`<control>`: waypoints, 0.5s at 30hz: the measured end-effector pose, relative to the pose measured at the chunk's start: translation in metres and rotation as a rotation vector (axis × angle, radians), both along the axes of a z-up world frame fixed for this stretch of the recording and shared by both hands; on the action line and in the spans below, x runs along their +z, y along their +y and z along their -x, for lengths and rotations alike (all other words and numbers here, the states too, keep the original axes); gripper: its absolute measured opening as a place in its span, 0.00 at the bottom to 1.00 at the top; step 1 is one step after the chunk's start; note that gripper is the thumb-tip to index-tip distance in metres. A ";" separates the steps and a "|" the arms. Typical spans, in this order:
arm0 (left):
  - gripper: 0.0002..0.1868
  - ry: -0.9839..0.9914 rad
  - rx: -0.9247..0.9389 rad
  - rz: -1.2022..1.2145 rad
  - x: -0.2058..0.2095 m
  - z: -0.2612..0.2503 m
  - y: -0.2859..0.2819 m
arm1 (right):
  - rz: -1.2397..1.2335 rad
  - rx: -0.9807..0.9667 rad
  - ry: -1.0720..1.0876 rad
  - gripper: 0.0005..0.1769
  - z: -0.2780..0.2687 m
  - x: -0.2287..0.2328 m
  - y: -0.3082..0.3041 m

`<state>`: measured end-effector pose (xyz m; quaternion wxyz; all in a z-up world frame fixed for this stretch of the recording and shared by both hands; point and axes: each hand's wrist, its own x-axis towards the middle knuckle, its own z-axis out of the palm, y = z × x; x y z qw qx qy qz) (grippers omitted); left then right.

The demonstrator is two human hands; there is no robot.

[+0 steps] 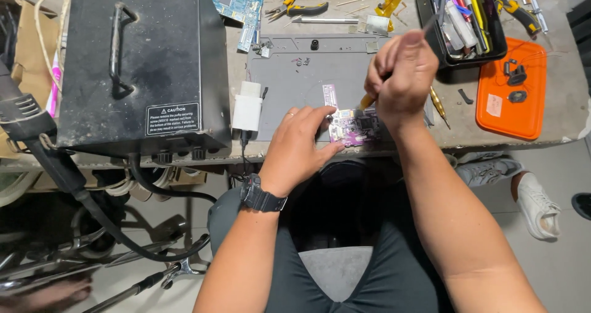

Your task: Repairing a tablet by applying flux to the motherboard and managing internal ribbon cables.

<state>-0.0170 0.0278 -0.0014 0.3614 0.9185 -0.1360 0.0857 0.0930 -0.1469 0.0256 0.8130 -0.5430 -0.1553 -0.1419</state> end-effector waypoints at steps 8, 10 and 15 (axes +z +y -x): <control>0.39 0.014 0.003 0.005 -0.002 0.001 0.003 | 0.190 0.027 -0.043 0.30 -0.003 -0.015 0.008; 0.39 0.015 0.007 0.006 -0.002 0.001 0.002 | 0.223 0.014 -0.059 0.30 0.001 -0.014 0.010; 0.39 -0.008 0.015 0.024 -0.006 0.000 0.002 | 0.280 -0.032 -0.079 0.32 0.006 -0.013 0.011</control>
